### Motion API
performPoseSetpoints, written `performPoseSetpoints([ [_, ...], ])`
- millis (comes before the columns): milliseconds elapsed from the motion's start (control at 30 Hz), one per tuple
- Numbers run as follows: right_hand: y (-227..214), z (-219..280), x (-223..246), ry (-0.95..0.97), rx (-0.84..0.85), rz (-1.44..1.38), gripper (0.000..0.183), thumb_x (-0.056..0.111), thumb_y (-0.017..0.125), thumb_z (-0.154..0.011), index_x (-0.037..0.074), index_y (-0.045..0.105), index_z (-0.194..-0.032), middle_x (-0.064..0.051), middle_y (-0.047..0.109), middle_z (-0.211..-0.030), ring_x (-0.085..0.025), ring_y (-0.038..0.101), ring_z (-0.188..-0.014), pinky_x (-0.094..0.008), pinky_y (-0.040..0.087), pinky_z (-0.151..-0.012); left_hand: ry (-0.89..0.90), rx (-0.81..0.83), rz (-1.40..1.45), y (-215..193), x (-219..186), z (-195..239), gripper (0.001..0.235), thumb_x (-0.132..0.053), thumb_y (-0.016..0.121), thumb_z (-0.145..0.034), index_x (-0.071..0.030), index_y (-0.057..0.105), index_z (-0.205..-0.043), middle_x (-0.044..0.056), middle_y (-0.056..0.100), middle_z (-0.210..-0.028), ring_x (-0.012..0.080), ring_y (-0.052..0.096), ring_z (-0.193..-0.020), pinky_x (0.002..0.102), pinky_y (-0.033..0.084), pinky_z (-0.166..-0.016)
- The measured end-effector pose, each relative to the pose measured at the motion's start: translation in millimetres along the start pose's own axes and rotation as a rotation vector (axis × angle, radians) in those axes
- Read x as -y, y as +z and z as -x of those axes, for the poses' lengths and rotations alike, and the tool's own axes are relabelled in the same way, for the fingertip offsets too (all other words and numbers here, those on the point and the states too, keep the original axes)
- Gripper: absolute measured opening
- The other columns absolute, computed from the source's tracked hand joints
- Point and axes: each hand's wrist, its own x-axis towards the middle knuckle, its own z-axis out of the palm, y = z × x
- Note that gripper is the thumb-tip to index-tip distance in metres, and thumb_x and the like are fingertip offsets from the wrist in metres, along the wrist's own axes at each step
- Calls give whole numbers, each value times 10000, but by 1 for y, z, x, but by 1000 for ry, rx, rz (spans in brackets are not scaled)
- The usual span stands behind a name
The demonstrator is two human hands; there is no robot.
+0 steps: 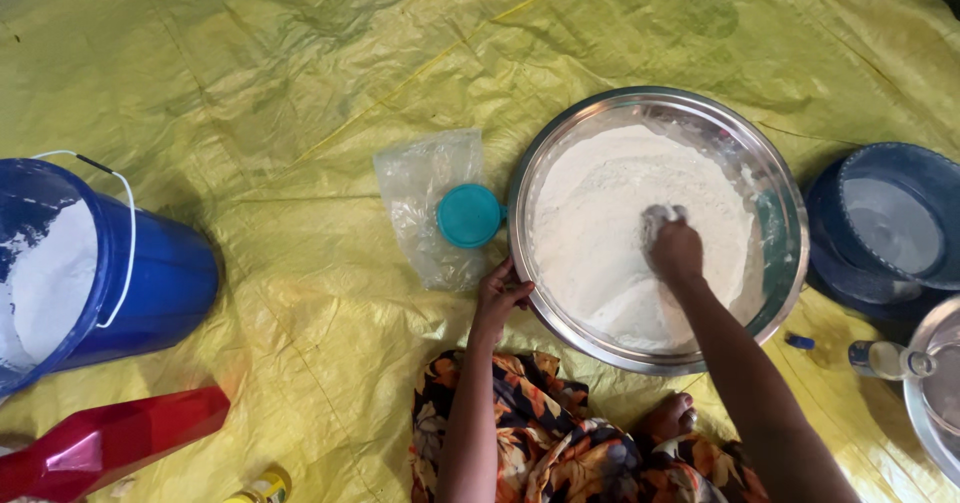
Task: The person sits on a yellow tarp and mixes white flour in a large metal bowl using their right hand. They pour a small amount of liquid from a plastic bottle into the flour and continue mixing by hand.
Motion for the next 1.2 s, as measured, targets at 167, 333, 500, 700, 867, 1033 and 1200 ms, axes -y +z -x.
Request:
performPoseSetpoints([
  [167,-25,11,-5,66,-196,-231,428,376,570,-1062,-28,711,-1082,-295,685,-826,-483,680,-827,-540,547,-758,-3,8,44,0,1,-1,749,2,794,-823,-81,533,-1520,46,749,-913,102,645,-645,281,522,-547],
  [333,-36,10,20,275,-128,-418,616,508,537,-1096,-44,699,-877,-256,678,-739,-428,681,-730,-519,516,-730,-6,11,53,-1,3,-2,733,0,800,-828,-72,542,-1511,30,740,-911,96,640,-656,277,519,-546],
  [500,-21,-3,29,303,-37,-428,560,448,574,-1105,-32,687,-839,-244,691,-748,-398,714,-744,-488,536,-729,7,7,30,0,2,-1,742,8,799,-819,-73,540,-1509,26,737,-895,96,640,-659,271,515,-541],
  [700,17,6,48,-85,-130,-443,204,52,590,-894,27,721,-1048,-230,731,-968,-400,709,-927,-447,569,-802,19,7,5,0,0,0,749,19,779,-824,-87,527,-1521,23,733,-895,94,641,-667,270,517,-546],
  [867,61,7,91,-501,67,-181,312,182,641,-887,42,696,-1160,-202,700,-1194,-361,639,-1145,-477,471,-1050,1,7,10,-1,2,-2,735,28,771,-822,-77,544,-1512,23,731,-884,94,634,-659,269,507,-542],
  [1033,79,-22,130,-656,74,316,321,334,592,-948,136,691,-1180,-161,660,-1276,-294,582,-1269,-783,246,-1166,21,27,-13,-4,8,-5,708,0,782,-843,-80,547,-1506,35,746,-893,89,641,-656,263,535,-546],
  [1200,46,-64,114,-544,-64,225,380,383,628,-927,165,664,-1236,-124,521,-1436,-433,392,-1432,-836,231,-1091,45,31,-3,-7,12,-6,724,-20,800,-841,-76,537,-1513,39,741,-898,84,651,-659,259,552,-548],
])
